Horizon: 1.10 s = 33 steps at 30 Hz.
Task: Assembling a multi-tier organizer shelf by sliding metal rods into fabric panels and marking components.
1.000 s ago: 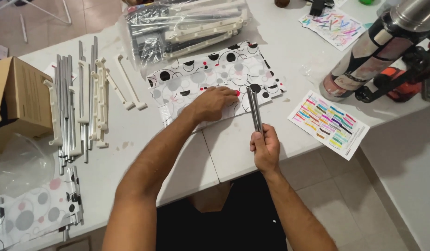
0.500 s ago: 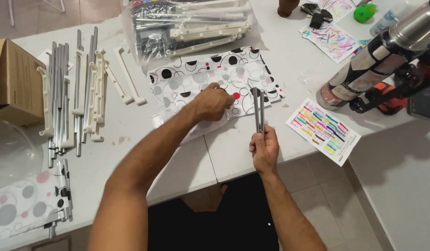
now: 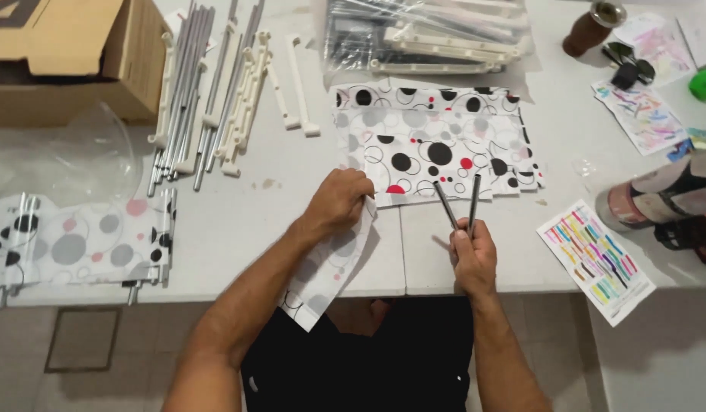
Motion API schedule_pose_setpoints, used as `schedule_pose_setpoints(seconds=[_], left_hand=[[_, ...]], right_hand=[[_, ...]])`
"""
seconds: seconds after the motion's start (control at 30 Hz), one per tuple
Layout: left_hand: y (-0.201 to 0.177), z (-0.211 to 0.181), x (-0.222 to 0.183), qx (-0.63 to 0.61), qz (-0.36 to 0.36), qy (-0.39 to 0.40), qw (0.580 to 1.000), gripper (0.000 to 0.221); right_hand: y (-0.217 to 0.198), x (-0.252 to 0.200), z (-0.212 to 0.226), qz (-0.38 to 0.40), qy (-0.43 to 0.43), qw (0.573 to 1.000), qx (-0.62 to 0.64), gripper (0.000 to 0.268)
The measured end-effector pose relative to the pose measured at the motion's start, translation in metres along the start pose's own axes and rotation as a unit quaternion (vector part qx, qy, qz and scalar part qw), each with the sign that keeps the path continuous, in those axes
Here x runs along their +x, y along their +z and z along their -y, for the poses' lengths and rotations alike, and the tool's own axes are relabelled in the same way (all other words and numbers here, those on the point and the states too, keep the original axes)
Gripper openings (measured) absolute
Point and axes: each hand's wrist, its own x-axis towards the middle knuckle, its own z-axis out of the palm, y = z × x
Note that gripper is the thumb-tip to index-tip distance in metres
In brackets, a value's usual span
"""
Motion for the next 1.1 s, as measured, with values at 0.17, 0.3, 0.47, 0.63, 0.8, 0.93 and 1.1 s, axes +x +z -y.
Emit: schedule_pose_setpoints(seconds=[0.17, 0.3, 0.47, 0.63, 0.8, 0.93, 1.1], left_hand=[[-0.009, -0.003, -0.008, -0.241, -0.031, -0.101, 0.965, 0.020], [0.012, 0.022, -0.017, -0.263, -0.060, -0.114, 0.956, 0.032], [0.022, 0.032, -0.021, -0.255, -0.065, -0.121, 0.957, 0.037], [0.015, 0.026, -0.018, -0.267, -0.059, -0.128, 0.953, 0.036], [0.009, 0.017, -0.018, -0.277, -0.074, -0.127, 0.949, 0.039], [0.012, 0.022, -0.018, -0.276, -0.078, -0.128, 0.949, 0.040], [0.013, 0.024, -0.017, -0.255, -0.046, -0.128, 0.957, 0.042]], right_hand=[[0.031, 0.005, 0.024, 0.053, 0.006, 0.994, -0.093, 0.017], [0.048, 0.006, 0.042, 0.080, -0.047, 0.983, -0.161, 0.017], [0.044, 0.006, 0.049, 0.082, -0.103, 0.969, -0.208, 0.016], [0.055, 0.006, 0.077, 0.102, -0.135, 0.962, -0.212, 0.013], [0.066, 0.007, 0.091, 0.106, -0.162, 0.953, -0.235, 0.009], [0.062, 0.011, 0.087, 0.116, -0.182, 0.943, -0.252, 0.008], [0.059, 0.010, 0.091, 0.109, -0.189, 0.942, -0.256, 0.006]])
